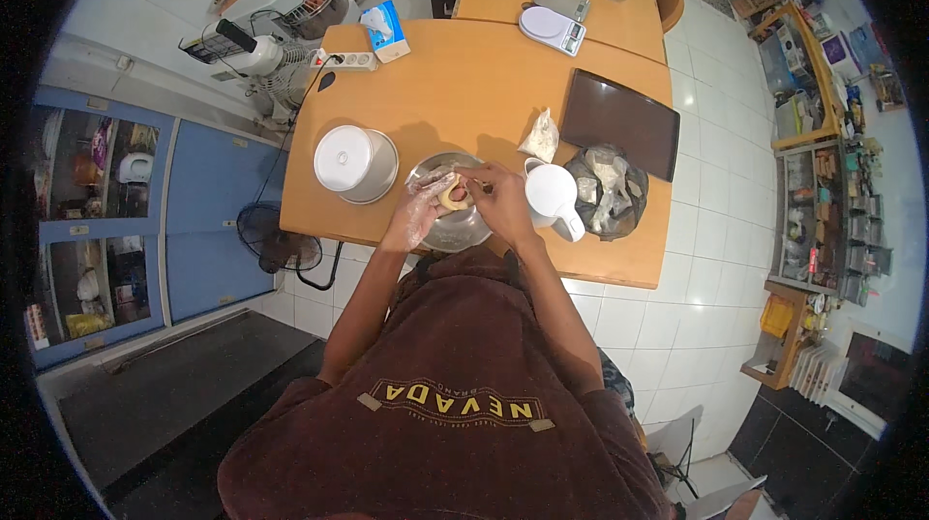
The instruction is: The person breaks off pieces of dough from a bowl, rolls them into balls by hand, and shapes them into rings. The person then places the dough rings on a tray.
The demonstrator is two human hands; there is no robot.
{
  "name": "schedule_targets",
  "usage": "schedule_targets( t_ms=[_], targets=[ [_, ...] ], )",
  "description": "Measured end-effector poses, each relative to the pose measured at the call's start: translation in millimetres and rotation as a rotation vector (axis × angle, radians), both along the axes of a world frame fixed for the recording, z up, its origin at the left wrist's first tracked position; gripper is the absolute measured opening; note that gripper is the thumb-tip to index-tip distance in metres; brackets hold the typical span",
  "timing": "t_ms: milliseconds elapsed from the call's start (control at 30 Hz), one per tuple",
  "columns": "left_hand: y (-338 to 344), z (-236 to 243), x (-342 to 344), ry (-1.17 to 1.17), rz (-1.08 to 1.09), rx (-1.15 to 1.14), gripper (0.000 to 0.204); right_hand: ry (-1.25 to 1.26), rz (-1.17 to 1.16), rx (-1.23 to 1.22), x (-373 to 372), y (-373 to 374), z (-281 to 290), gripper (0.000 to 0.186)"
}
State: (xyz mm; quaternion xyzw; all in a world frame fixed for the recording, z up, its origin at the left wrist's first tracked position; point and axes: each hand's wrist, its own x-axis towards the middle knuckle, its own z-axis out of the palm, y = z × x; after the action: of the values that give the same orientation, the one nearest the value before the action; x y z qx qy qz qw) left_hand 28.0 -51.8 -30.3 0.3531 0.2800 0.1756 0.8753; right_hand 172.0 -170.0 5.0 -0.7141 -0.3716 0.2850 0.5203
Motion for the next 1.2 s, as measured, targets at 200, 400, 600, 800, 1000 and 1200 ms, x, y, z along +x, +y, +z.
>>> schedule_targets(
  t_ms=[200, 400, 600, 800, 1000, 1200],
  targets=[
    [0.3, -3.2, 3.3, 0.006, 0.099, -0.016, 0.025, 0.032, -0.003, 0.052, -1.8, 3.2, -14.2, 0.032],
    [0.9, 0.8, 3.7, 0.018, 0.123, -0.060, 0.024, 0.330, -0.064, 0.095, -3.4, 1.2, -19.8, 0.027],
    [-3.0, -1.1, -0.1, -0.005, 0.116, -0.010, 0.025, 0.117, -0.014, 0.003, -3.6, -0.7, -1.4, 0.027],
    [-3.5, 2.6, 0.0, 0.038, 0.100, 0.009, 0.026, 0.035, -0.003, -0.017, -2.2, -2.9, -5.8, 0.028],
    [-3.0, -2.0, -1.8, 0.054, 0.062, 0.064, 0.027, 0.000, 0.032, -0.021, -3.2, -0.1, -4.7, 0.025],
    [-1.2, -16.9, -1.3, 0.021, 0.128, 0.017, 0.026, 0.276, -0.072, 0.054, -5.5, -1.2, -22.8, 0.021]
  ],
)
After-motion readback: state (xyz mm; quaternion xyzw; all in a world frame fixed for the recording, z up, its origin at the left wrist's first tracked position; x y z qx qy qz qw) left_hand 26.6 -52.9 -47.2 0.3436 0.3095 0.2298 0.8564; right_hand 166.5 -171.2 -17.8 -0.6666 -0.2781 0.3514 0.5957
